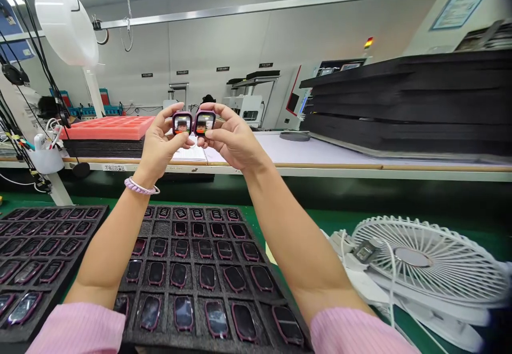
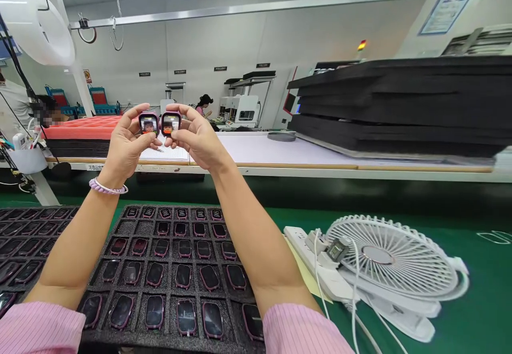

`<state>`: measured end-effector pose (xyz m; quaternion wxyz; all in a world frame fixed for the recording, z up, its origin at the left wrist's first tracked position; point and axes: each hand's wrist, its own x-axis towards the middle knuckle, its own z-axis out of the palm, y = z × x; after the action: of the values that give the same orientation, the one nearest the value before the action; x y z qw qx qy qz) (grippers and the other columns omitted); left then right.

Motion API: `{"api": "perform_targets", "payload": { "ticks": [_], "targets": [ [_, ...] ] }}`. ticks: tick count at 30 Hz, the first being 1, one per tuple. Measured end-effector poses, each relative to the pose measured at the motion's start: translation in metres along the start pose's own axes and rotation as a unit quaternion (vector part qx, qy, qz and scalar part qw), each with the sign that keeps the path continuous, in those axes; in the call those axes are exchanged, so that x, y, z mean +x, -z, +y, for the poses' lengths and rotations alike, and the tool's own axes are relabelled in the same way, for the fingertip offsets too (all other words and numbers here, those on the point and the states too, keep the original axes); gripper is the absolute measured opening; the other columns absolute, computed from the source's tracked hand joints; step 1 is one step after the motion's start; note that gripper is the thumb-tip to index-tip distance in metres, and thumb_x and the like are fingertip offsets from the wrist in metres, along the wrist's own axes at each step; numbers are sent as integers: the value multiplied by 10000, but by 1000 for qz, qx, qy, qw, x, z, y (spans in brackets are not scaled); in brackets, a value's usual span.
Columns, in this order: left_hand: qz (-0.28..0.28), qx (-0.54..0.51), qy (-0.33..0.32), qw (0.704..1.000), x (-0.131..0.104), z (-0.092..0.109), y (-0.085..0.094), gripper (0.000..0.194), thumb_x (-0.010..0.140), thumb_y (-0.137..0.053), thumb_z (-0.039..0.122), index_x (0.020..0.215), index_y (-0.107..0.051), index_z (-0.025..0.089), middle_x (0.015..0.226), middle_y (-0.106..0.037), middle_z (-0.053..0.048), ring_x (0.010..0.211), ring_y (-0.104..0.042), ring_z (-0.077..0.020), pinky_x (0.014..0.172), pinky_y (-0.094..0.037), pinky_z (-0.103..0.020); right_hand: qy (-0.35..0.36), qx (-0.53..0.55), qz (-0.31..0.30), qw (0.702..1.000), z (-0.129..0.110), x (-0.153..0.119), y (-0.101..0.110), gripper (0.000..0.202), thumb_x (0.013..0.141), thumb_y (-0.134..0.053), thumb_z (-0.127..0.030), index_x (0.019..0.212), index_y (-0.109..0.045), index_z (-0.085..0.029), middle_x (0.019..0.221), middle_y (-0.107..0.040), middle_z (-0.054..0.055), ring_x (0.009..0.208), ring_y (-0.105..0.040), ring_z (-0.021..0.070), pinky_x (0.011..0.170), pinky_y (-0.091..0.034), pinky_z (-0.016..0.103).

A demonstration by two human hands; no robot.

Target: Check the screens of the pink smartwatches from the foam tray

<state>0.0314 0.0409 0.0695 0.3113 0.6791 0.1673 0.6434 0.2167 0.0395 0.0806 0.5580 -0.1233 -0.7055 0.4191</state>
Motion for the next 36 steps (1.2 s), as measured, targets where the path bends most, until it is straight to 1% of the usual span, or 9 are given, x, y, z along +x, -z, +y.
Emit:
{"api": "perform_targets", "payload": {
  "ticks": [4, 9, 13, 16, 21, 24, 27, 31, 36],
  "targets": [
    [1, -2, -12, 1000, -1, 2, -2, 649, 713, -885, 321, 1301, -611, 291, 992, -647, -22, 695, -679, -139, 678, -578, -291, 8, -13, -3, 1000, -6, -5, -1, 607, 710, -795, -287, 1262, -548, -242, 1005, -595, 30, 825, -645, 189, 745, -544, 340],
    [-2, 11, -14, 1000, -1, 1, -2, 660, 724, -890, 357, 1319, -608, 302, 991, -642, -25, 727, -685, -152, 686, -578, -297, -3, -28, 2, 1000, -9, -7, -1, 622, 729, -788, -285, 1297, -540, -232, 1005, -591, 35, 871, -664, 203, 752, -555, 337],
    [5, 24, -20, 999, -2, 2, -2, 646, 733, -891, 367, 1312, -615, 297, 1002, -663, -21, 711, -687, -137, 678, -576, -272, -3, -33, -2, 999, -10, -9, -3, 621, 723, -806, -310, 1282, -547, -240, 981, -602, 21, 842, -660, 194, 775, -563, 351],
    [10, 31, -17, 999, -9, 1, -2, 609, 743, -884, 351, 1291, -627, 286, 999, -680, -17, 677, -679, -124, 676, -587, -269, 2, -35, 0, 999, -5, -13, -5, 589, 727, -805, -319, 1255, -555, -246, 993, -616, 17, 808, -656, 183, 780, -569, 360],
    [13, 20, 17, 1000, -40, -10, -3, 593, 731, -870, 320, 1272, -633, 263, 1079, -669, -40, 756, -696, -138, 745, -628, -297, -32, -12, 12, 999, 21, -34, -9, 588, 687, -744, -274, 1244, -562, -238, 1038, -621, 25, 791, -644, 167, 760, -577, 346],
    [11, 25, 62, 998, -63, -24, 0, 607, 736, -853, 326, 1287, -611, 251, 1077, -679, -44, 709, -694, -122, 694, -614, -263, -62, 25, 12, 998, 43, -53, -12, 598, 666, -715, -239, 1241, -552, -230, 1003, -639, 14, 751, -643, 155, 733, -573, 326],
    [9, 26, 100, 995, -80, -38, 5, 610, 742, -848, 329, 1289, -598, 226, 1054, -700, -49, 668, -692, -112, 656, -601, -238, -91, 50, 17, 994, 63, -68, -14, 575, 678, -726, -240, 1229, -560, -223, 972, -659, 8, 735, -654, 153, 704, -560, 304],
    [14, 17, 117, 993, -90, -50, 8, 594, 736, -873, 356, 1247, -619, 192, 1022, -717, -51, 621, -670, -90, 619, -593, -218, -117, 76, 25, 990, 80, -77, -15, 544, 717, -790, -310, 1204, -569, -214, 888, -661, -8, 681, -654, 150, 657, -547, 287],
    [29, 20, 133, 990, -92, -54, 7, 519, 742, -865, 348, 1184, -650, 182, 943, -712, -24, 571, -668, -86, 559, -570, -189, -120, 72, 32, 990, 86, -80, -16, 543, 754, -828, -383, 1202, -572, -213, 887, -664, 0, 670, -651, 150, 634, -536, 288]
  ]
}}
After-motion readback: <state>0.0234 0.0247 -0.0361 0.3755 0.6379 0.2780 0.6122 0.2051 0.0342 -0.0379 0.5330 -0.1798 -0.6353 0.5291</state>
